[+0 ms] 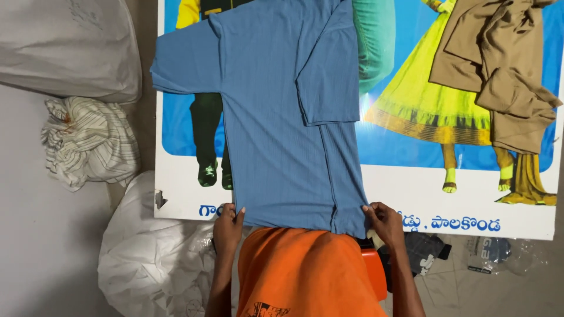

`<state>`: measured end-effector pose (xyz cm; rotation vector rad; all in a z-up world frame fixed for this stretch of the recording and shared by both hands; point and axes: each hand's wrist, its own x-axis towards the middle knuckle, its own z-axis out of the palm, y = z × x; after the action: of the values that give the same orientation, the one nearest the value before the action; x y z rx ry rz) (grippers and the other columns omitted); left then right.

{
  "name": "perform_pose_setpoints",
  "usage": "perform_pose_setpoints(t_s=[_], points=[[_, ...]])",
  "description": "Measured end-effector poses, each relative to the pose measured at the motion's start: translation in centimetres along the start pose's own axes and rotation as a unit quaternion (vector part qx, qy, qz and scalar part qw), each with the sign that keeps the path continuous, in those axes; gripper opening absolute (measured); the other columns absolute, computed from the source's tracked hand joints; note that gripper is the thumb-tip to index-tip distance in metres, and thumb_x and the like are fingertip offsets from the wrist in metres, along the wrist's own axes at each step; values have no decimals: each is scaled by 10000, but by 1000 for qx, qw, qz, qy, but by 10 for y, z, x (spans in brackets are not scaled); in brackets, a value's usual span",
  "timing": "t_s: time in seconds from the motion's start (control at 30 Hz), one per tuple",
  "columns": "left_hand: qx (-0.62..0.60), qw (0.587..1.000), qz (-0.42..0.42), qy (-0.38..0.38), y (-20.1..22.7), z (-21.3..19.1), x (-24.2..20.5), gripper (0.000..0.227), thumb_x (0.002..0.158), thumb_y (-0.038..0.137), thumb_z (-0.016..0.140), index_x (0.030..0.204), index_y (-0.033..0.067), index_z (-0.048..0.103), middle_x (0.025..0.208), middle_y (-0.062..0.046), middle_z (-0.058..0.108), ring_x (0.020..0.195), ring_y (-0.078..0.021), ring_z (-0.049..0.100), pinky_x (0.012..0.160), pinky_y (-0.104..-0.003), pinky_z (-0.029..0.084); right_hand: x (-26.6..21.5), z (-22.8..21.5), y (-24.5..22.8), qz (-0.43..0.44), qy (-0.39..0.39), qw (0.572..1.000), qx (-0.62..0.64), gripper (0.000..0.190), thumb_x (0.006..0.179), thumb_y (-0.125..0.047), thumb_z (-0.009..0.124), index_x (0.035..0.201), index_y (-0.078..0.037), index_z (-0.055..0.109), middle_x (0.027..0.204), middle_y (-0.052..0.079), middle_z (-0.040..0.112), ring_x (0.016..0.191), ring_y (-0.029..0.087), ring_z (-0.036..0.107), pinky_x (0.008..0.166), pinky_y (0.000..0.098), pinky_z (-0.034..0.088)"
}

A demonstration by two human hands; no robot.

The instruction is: The person lays a blue short-sleeve shirt face-down on a printed folding board, folds the sleeves and sides inward, folds the shirt into a compact rectangle, and smooths it with their hands. They then place the folded shirt into a clear plastic bag, fold the bag over the shirt, and set the wrapped shirt aside.

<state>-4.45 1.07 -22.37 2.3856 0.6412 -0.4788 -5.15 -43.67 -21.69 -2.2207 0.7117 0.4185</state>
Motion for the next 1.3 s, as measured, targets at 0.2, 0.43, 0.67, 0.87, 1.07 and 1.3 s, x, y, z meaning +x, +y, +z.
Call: perform_pose_setpoints(t_s=[0.2,0.43,0.67,0.87,1.07,1.3], points=[[-47,999,-15,-7,-6,0,-6,415,933,406,697,1117,37,650,689,-101,676,589,-235,659,546,-392,496,122,-8,-54,-56,72,996,18,414,1020,-423,666,1062,-20,753,796,121,749,666,165,718,608,305,541],[-47,997,-54,-17,9,-4,-11,413,897,376,747,1110,32,666,702,-116,663,599,-247,659,562,-386,520,327,50,-180,-148,226,963,10,518,855,-530,882,901,-31,749,761,133,757,716,286,734,670,423,559],[-68,997,-32,9,5,1,-14,398,876,348,769,1078,17,677,708,-112,647,597,-226,639,576,-385,508,339,42,-228,-82,163,981,-69,542,842,-549,875,899,-25,750,831,147,738,788,329,720,717,446,547],[-92,995,-36,16,3,7,-17,362,884,310,755,1076,16,668,735,-129,655,633,-245,654,586,-380,518,428,44,-245,-262,134,953,77,430,941,-413,856,1140,-55,725,845,95,765,765,249,752,706,400,571],[-85,994,-41,49,-7,29,-14,361,894,320,745,1070,14,669,791,-164,680,696,-265,669,618,-364,550,502,65,-271,-217,114,968,-47,354,782,-409,921,882,-92,800,823,84,775,764,251,746,718,386,565],[-52,994,-85,39,35,18,-9,359,927,324,723,1110,20,669,812,-157,703,691,-279,687,635,-407,539,534,13,-233,-295,183,935,-74,298,843,-335,897,891,-72,764,819,125,762,764,320,738,701,438,572]])
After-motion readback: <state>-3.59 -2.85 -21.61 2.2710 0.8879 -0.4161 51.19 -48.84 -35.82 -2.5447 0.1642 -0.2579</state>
